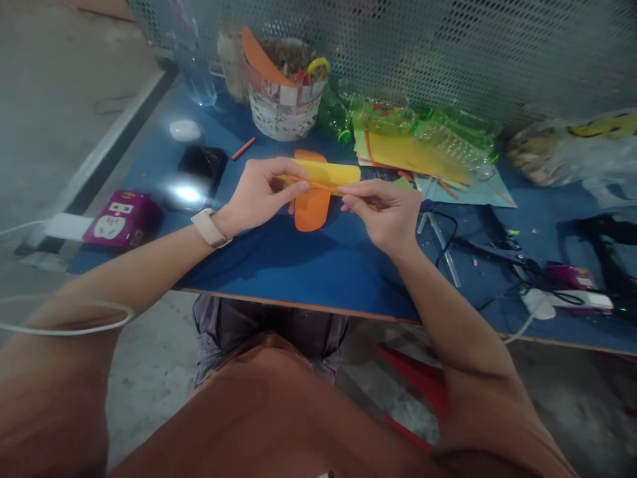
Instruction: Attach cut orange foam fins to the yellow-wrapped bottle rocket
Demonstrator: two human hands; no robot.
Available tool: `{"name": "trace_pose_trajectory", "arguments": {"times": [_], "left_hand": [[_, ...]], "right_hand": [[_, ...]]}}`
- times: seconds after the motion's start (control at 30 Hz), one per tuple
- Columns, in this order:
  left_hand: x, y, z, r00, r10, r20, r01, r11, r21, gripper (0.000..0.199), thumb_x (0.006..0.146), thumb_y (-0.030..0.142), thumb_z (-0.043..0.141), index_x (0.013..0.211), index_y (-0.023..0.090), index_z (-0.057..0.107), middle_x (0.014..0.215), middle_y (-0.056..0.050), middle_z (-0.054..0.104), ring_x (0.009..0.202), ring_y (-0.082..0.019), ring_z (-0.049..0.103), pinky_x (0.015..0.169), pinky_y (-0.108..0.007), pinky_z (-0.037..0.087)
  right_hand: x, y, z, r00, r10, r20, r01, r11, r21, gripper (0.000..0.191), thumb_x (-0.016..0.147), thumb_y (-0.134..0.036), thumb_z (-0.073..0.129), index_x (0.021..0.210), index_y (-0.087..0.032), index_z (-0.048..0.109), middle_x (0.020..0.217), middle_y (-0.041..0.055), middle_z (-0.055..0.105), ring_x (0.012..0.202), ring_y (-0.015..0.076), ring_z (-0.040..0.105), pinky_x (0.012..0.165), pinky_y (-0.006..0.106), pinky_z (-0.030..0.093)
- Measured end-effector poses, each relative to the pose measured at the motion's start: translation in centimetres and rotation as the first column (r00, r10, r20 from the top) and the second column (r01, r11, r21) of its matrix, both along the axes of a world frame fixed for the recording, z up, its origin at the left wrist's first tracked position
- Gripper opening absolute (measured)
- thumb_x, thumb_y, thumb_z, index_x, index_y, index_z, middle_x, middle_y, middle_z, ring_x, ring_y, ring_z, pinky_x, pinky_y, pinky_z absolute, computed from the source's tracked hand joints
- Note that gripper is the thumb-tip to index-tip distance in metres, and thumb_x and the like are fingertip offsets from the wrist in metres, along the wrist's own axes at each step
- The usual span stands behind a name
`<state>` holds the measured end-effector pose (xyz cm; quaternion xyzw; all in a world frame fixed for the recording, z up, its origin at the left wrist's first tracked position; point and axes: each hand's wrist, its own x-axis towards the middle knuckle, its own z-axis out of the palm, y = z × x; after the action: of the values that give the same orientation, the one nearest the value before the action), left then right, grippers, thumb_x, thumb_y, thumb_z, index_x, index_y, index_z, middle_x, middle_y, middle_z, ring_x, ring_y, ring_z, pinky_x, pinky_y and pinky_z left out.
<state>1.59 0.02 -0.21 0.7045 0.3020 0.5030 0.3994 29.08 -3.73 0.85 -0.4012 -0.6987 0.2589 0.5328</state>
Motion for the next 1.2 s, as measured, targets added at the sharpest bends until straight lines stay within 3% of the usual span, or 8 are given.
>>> {"name": "trace_pose_trajectory", "arguments": {"times": [0.17,0.3,0.47,0.67,0.97,1.2], "left_hand": [[0.0,0.2,-0.2,1.000,-0.009,0.003,0.009,1.000,0.016,0.025,0.103,0.044,0.092,0.107,0.021,0.086,0.106,-0.007,0.086,0.055,-0.010,0.072,0.055,-0.025,0.060],[0.0,0.2,-0.2,1.000,-0.007,-0.003,0.007,1.000,0.017,0.030,0.103,0.052,0.093,0.106,0.022,0.086,0.109,-0.007,0.087,0.056,-0.010,0.072,0.055,-0.026,0.061],[0.0,0.1,-0.1,1.000,-0.019,0.013,0.019,1.000,0.018,0.033,0.103,0.054,0.093,0.105,0.022,0.085,0.105,-0.007,0.085,0.055,-0.010,0.073,0.054,-0.026,0.060],[0.0,0.3,-0.2,1.000,-0.016,-0.020,0.015,1.000,-0.020,0.029,0.103,0.050,0.093,0.107,0.022,0.084,0.104,-0.006,0.085,0.057,-0.010,0.072,0.055,-0.025,0.060],[0.0,0.1,-0.1,0.999,-0.006,-0.032,0.006,1.000,0.006,0.021,0.104,0.041,0.092,0.106,0.021,0.085,0.108,-0.007,0.086,0.056,-0.009,0.073,0.055,-0.023,0.060],[0.0,0.2,-0.4,1.000,-0.007,-0.015,0.007,1.000,0.007,0.025,0.102,0.044,0.094,0.106,0.020,0.086,0.110,-0.008,0.088,0.055,-0.008,0.073,0.054,-0.022,0.061]], "right_hand": [[0.0,-0.1,0.0,1.000,-0.002,-0.013,0.004,0.993,0.115,0.018,0.092,-0.047,0.102,0.087,-0.036,0.090,0.090,0.0005,0.090,0.082,0.0259,0.086,0.079,0.047,0.079],[0.0,-0.1,0.0,1.000,-0.018,-0.007,0.019,0.994,0.105,0.027,0.088,-0.052,0.105,0.081,-0.035,0.085,0.084,0.0016,0.087,0.083,0.0278,0.085,0.079,0.049,0.079],[-0.2,-0.2,0.0,0.999,0.015,-0.036,-0.012,0.997,0.077,0.039,0.088,-0.060,0.104,0.079,-0.032,0.078,0.086,0.0020,0.085,0.078,0.0240,0.082,0.071,0.044,0.077],[-0.2,0.2,-0.2,0.995,0.050,-0.085,-0.047,0.998,0.033,0.028,0.091,-0.053,0.104,0.087,-0.032,0.085,0.091,0.0006,0.087,0.061,0.0165,0.071,0.056,0.038,0.071],[-0.2,0.6,-1.0,0.994,0.008,-0.107,-0.004,0.999,0.042,0.030,0.084,-0.049,0.108,0.087,-0.031,0.083,0.092,0.0009,0.088,0.074,0.0211,0.080,0.070,0.042,0.077],[-0.2,0.2,-0.7,0.995,0.042,-0.092,-0.038,0.998,0.041,0.038,0.087,-0.057,0.106,0.083,-0.031,0.078,0.084,0.0007,0.083,0.075,0.0218,0.080,0.068,0.041,0.074]]}}
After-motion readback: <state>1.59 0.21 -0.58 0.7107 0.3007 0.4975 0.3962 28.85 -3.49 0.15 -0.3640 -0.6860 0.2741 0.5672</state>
